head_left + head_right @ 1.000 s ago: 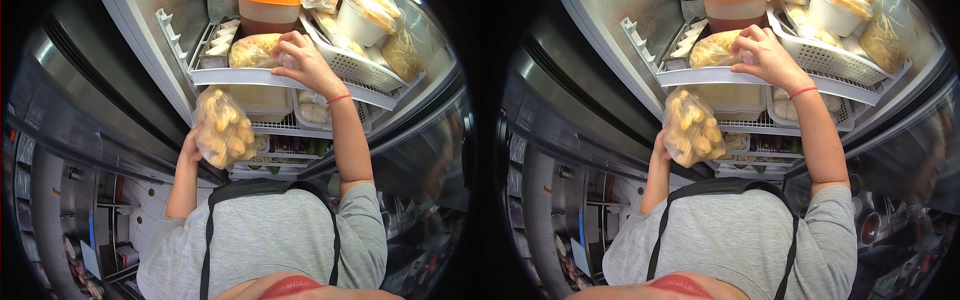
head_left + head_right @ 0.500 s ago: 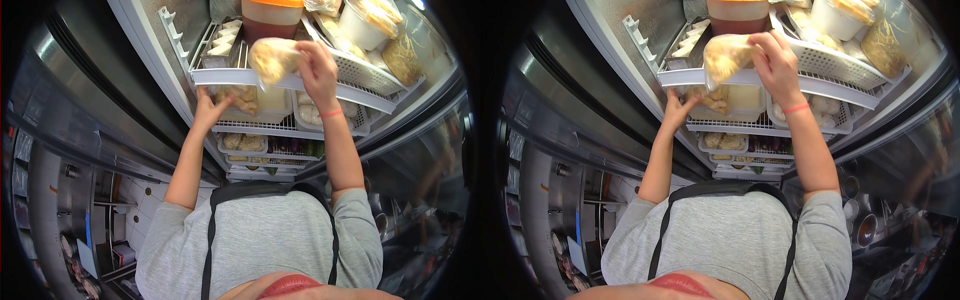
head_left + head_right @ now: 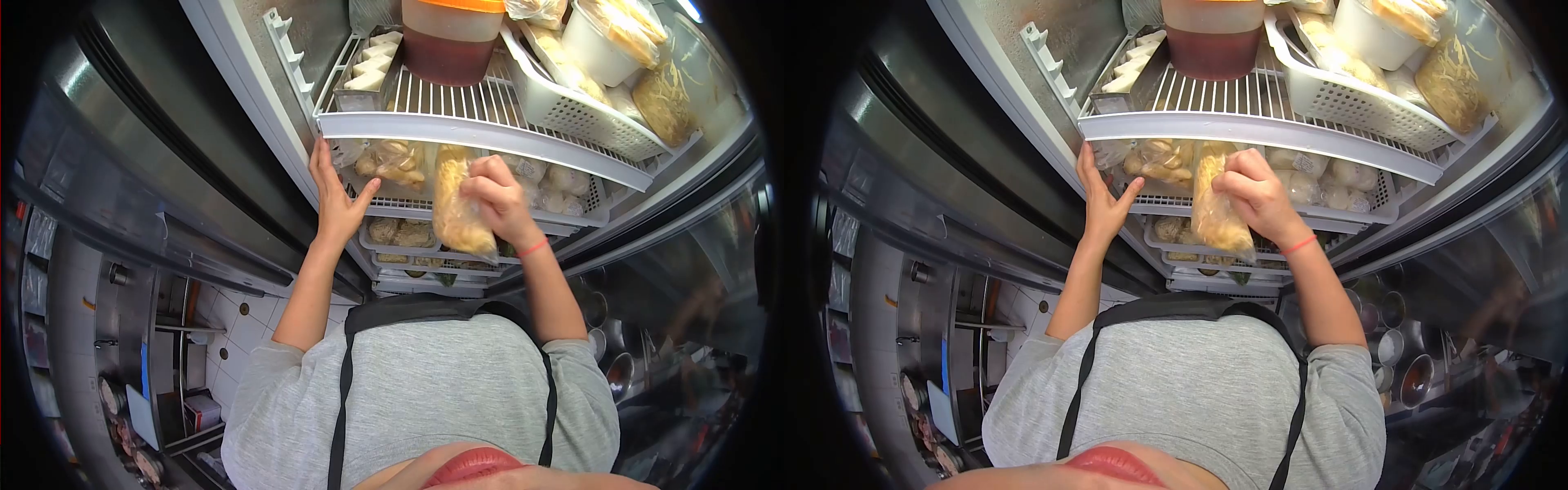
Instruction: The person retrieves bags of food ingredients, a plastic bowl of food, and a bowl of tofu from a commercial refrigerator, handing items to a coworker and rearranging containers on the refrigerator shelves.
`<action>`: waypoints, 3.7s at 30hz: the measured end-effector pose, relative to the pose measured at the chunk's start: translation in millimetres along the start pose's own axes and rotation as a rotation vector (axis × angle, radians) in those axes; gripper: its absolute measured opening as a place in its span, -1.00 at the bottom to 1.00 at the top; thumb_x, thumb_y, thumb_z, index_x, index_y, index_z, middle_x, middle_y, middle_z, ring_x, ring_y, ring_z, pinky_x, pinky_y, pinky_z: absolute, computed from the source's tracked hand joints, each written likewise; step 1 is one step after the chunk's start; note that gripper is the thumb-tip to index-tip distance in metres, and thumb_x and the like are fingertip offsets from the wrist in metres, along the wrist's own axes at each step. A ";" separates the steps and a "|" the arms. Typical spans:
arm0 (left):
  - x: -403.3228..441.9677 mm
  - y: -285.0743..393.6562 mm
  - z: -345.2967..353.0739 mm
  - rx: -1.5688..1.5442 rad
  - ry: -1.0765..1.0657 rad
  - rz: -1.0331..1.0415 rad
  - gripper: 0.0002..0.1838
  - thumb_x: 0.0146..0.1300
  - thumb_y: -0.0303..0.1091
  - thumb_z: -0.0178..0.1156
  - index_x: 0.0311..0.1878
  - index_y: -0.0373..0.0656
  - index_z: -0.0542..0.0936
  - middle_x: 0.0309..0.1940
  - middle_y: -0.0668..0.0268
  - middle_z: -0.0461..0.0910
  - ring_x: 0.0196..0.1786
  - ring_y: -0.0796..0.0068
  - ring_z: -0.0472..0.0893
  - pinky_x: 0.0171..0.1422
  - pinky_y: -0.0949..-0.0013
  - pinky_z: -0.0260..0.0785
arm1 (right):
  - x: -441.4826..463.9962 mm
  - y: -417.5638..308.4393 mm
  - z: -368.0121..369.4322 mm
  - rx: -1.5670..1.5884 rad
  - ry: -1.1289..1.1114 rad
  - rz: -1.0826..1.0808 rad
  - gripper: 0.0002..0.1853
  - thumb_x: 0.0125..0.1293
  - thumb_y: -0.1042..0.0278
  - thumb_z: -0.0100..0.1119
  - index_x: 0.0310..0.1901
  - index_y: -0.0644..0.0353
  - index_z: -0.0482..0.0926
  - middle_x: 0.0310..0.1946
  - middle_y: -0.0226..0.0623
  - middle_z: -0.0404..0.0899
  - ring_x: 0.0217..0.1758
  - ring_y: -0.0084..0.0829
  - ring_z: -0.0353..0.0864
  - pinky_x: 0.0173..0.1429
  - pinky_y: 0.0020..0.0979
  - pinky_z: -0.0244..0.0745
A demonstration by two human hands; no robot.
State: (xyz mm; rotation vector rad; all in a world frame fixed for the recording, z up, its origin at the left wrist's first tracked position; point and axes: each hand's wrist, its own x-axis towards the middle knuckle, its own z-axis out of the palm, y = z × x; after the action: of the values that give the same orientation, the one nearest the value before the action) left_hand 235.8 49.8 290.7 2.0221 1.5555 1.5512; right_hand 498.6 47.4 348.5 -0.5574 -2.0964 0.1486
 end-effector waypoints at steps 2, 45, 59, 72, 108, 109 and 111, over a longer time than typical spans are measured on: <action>-6.5 6.6 -3.0 -0.083 0.023 -0.055 0.05 0.08 -0.28 0.36 0.46 -0.11 -0.18 0.41 0.00 -0.21 0.45 0.01 -0.06 0.30 0.04 0.23 | -13.7 28.9 23.3 -0.067 0.099 0.010 -0.82 -0.06 0.69 0.16 -0.38 0.22 0.56 -0.33 -0.27 0.46 -0.17 -0.28 0.48 -0.08 -0.37 0.41; 96.9 60.1 -25.1 0.177 0.298 0.146 -0.71 0.07 -0.24 0.36 -0.32 -0.19 0.48 -0.04 0.21 0.44 -0.10 0.33 0.51 -0.27 0.37 0.39 | 171.4 40.6 -41.5 -0.487 0.195 0.168 -0.32 -0.01 0.39 0.34 0.20 0.21 0.30 0.18 0.10 0.29 0.28 0.04 0.24 0.32 -0.16 0.20; 107.5 62.7 -35.6 0.323 0.132 0.119 -0.58 -0.03 -0.10 0.42 -0.31 -0.19 0.45 -0.28 0.36 0.45 -0.33 0.38 0.48 -0.29 0.33 0.36 | 156.6 33.6 -70.0 -0.544 0.237 0.068 -0.49 -0.03 0.06 0.44 -0.16 0.20 0.46 -0.19 -0.25 0.47 -0.03 -0.24 0.45 0.09 -0.26 0.37; 115.9 63.9 -27.0 0.332 0.343 0.253 -0.70 0.00 -0.18 0.37 -0.38 -0.12 0.47 -0.23 0.41 0.43 -0.52 0.38 0.50 -0.43 0.31 0.40 | 150.1 42.7 -71.0 -0.485 0.314 0.109 -0.47 0.00 -0.03 0.42 -0.15 0.20 0.48 -0.11 -0.22 0.46 0.02 -0.24 0.44 0.14 -0.28 0.35; 94.0 93.2 -30.6 0.504 0.257 0.422 -0.64 0.05 -0.17 0.37 -0.16 -0.14 0.53 -0.05 0.24 0.43 0.01 0.19 0.38 0.12 0.19 0.22 | 193.1 40.7 -57.4 -0.804 0.225 -0.268 -0.59 0.09 0.30 0.29 0.00 0.12 0.45 0.01 -0.17 0.48 0.09 -0.17 0.46 0.15 -0.24 0.39; 95.8 97.7 -27.1 0.480 0.245 0.474 -0.65 0.05 -0.18 0.36 -0.16 -0.13 0.53 -0.03 0.24 0.44 0.02 0.19 0.38 0.12 0.19 0.22 | 193.1 21.4 -70.3 -0.753 0.126 -0.047 -0.65 0.08 0.30 0.29 -0.08 0.14 0.50 0.03 -0.17 0.49 0.08 -0.17 0.48 0.18 -0.25 0.37; 99.0 104.2 -21.8 0.443 0.231 0.543 -0.67 0.06 -0.19 0.36 -0.15 -0.10 0.55 0.00 0.27 0.44 0.05 0.22 0.38 0.14 0.19 0.19 | 187.1 16.7 -94.6 -0.939 0.219 -0.069 -0.51 0.05 0.33 0.31 0.04 0.16 0.42 0.00 -0.07 0.44 0.10 -0.08 0.42 0.18 -0.17 0.31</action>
State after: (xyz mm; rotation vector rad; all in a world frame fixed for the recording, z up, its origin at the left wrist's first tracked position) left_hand 276.0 71.1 428.9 2.7808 1.6322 1.7905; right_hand 494.9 135.1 539.6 -0.9828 -1.8754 -0.9383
